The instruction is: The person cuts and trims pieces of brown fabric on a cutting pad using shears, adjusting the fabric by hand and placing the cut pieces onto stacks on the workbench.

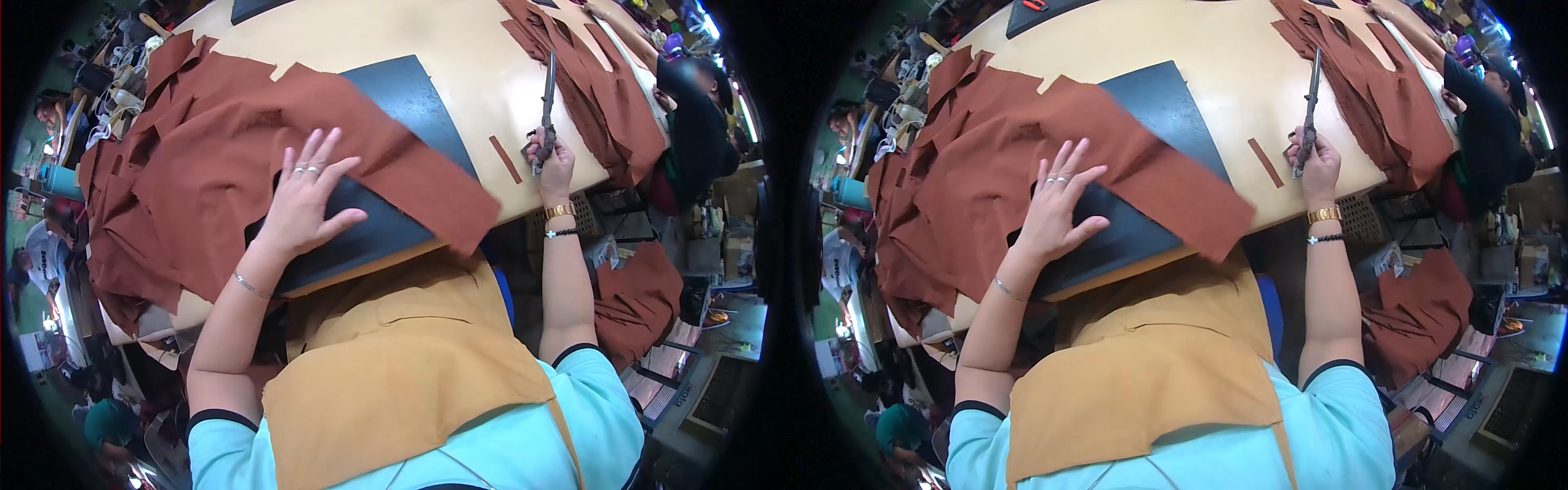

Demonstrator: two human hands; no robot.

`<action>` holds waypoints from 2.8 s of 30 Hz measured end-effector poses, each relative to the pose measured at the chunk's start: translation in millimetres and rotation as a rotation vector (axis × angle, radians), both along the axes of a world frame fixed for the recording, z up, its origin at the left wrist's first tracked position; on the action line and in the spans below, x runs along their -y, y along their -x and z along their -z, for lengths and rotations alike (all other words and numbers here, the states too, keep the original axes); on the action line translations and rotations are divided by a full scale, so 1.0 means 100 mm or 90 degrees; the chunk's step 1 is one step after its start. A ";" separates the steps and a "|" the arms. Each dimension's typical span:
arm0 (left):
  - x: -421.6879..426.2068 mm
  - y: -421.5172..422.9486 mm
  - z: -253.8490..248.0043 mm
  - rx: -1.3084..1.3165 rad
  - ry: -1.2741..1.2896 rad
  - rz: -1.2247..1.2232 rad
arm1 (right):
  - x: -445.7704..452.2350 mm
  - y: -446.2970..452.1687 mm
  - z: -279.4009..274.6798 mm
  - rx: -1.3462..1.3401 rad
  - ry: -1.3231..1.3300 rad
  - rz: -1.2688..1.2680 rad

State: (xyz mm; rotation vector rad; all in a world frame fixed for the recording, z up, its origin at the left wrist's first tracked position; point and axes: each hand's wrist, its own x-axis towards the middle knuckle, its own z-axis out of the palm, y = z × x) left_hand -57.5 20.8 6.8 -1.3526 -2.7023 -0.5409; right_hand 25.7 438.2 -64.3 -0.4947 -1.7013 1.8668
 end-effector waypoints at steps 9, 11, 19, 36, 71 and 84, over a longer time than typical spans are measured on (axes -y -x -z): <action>-0.74 0.03 0.11 0.097 -0.069 0.119 | 0.21 -0.30 -0.23 0.009 0.130 -0.050; -0.69 0.16 0.22 0.040 -0.119 0.078 | 0.36 -0.58 -0.38 0.034 0.151 -0.131; -0.58 0.11 0.16 0.023 0.037 -0.101 | 0.61 -1.28 -0.80 0.339 0.118 -0.369; -0.45 0.05 0.11 0.054 0.062 -0.091 | 0.60 -1.32 -0.74 0.374 0.201 -0.545; -0.53 -0.05 0.11 -0.034 0.115 -0.149 | 1.38 -1.45 -0.53 0.284 0.286 -0.523; -0.50 -0.06 0.10 -0.027 0.111 -0.142 | 1.42 -1.47 -0.64 0.338 0.202 -0.505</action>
